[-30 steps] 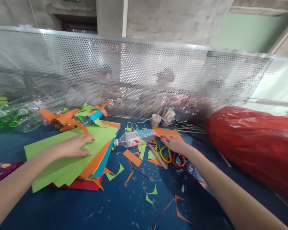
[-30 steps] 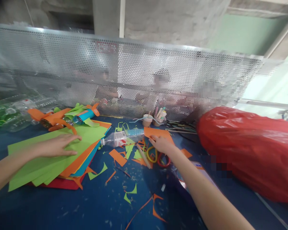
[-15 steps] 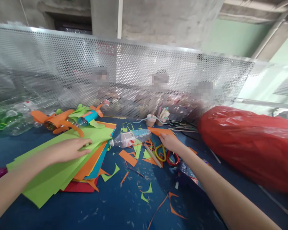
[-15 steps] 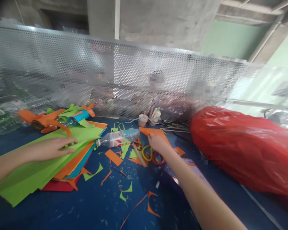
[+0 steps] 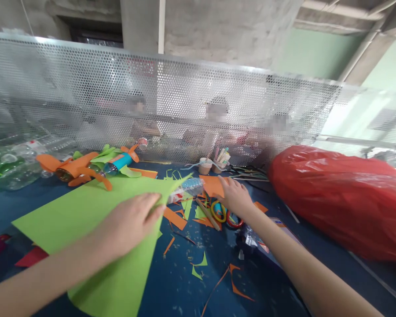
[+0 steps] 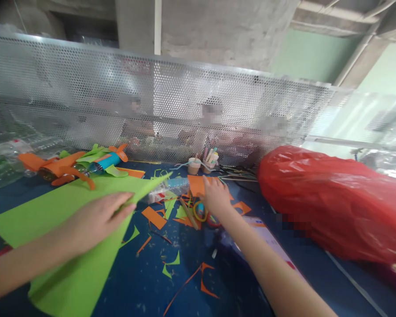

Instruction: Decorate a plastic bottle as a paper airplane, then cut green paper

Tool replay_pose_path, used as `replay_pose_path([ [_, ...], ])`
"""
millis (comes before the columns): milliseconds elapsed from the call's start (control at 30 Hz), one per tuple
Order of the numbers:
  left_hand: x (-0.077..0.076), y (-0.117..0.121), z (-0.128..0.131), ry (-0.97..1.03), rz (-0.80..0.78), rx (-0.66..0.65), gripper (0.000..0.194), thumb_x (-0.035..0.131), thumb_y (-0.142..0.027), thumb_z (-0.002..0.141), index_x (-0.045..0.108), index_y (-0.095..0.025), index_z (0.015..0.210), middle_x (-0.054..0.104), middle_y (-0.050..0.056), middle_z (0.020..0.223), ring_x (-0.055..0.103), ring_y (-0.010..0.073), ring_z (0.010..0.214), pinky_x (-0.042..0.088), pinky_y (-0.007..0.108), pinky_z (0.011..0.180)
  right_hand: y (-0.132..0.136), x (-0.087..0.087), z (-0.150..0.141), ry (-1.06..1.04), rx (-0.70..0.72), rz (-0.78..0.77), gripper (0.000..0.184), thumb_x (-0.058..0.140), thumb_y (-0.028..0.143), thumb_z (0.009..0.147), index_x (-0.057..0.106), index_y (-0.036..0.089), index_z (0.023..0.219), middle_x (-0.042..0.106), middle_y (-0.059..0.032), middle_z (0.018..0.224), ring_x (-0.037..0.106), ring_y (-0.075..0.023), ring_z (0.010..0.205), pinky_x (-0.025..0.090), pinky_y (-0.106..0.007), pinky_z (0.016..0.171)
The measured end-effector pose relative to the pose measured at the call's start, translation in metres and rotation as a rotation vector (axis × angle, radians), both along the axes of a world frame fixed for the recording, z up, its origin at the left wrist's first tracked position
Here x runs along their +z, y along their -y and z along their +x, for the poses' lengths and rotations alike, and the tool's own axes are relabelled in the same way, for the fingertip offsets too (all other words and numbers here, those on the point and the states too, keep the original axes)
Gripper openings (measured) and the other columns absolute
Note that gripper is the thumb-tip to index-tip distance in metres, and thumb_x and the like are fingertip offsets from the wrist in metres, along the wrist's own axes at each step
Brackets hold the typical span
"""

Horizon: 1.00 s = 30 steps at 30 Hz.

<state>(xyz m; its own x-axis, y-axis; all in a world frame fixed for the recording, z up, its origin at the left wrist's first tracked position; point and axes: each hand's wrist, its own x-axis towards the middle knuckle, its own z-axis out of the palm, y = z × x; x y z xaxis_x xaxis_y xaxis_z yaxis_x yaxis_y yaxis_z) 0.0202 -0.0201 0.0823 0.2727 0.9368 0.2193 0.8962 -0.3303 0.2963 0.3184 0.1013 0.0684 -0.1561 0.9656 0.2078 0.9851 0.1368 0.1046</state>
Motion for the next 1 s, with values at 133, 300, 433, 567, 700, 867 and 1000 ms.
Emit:
replay_pose_path([
  [133,-0.037,0.012,0.041,-0.104,0.051,-0.143,0.063,0.018,-0.056,0.102,0.058,-0.02,0.135,0.069,0.015,0.127,0.066,0.031,0.113,0.055,0.048,0.093,0.037,-0.004,-0.024,-0.507,0.207,-0.211,0.052,0.028,0.046,0.104,0.071,0.018,0.111,0.076,-0.0154,0.088,0.072,-0.03,0.09,0.054,-0.039,0.078],
  [300,-0.056,0.021,0.052,0.01,-0.124,-0.276,0.067,0.025,-0.061,0.101,0.042,-0.018,0.15,0.052,0.019,0.149,0.051,0.0338,0.136,0.048,0.055,0.107,0.062,-0.023,-0.04,-1.121,0.343,-0.575,0.043,0.057,0.039,0.093,0.055,0.024,0.133,0.075,-0.003,0.081,0.072,-0.0218,0.072,0.058,-0.033,0.062],
  [433,-0.04,0.033,0.041,0.035,-0.269,-0.383,0.075,0.044,-0.068,0.092,0.038,-0.025,0.153,0.041,0.015,0.158,0.04,0.0377,0.144,0.042,0.062,0.111,0.056,-0.025,-0.033,-1.0,0.379,-0.371,0.057,0.057,0.012,0.082,0.048,0.019,0.137,0.073,-0.0018,0.081,0.07,-0.0204,0.074,0.056,-0.032,0.07],
  [567,-0.022,0.05,0.033,-0.096,-0.311,-0.431,0.086,0.08,-0.065,0.065,0.056,-0.035,0.141,0.04,0.016,0.158,0.038,0.0496,0.141,0.044,0.071,0.104,0.038,-0.015,-0.02,-0.853,0.359,-0.127,0.049,0.048,0.016,0.088,0.046,0.018,0.137,0.072,-0.0051,0.089,0.07,-0.0219,0.082,0.054,-0.035,0.079],
  [700,-0.026,0.06,0.027,-0.155,-0.293,-0.462,0.064,0.07,-0.062,0.08,0.058,-0.04,0.138,0.052,0.014,0.15,0.051,0.0414,0.135,0.051,0.061,0.104,0.028,-0.011,-0.015,-0.748,0.291,-0.073,0.059,0.051,0.02,0.087,0.037,0.018,0.145,0.071,-0.01,0.104,0.068,-0.027,0.098,0.052,-0.044,0.09],
  [867,-0.055,0.063,0.017,-0.134,-0.176,-0.436,0.053,0.057,-0.053,0.093,0.056,-0.029,0.139,0.058,0.015,0.143,0.055,0.0368,0.131,0.053,0.053,0.104,0.078,-0.008,-0.028,-0.558,0.427,0.014,0.044,0.067,0.027,0.083,0.054,0.025,0.125,0.059,-0.0131,0.129,0.054,-0.0326,0.124,0.042,-0.049,0.105],
  [1000,-0.062,0.062,0.017,-0.072,-0.046,-0.48,0.034,0.056,-0.041,0.095,0.064,-0.022,0.122,0.068,0.014,0.123,0.066,0.0323,0.109,0.059,0.046,0.089,0.139,-0.002,-0.037,-0.529,0.636,-0.538,0.039,0.079,0.044,0.078,0.057,0.025,0.105,0.064,-0.0044,0.108,0.063,-0.0213,0.095,0.052,-0.031,0.083],
])
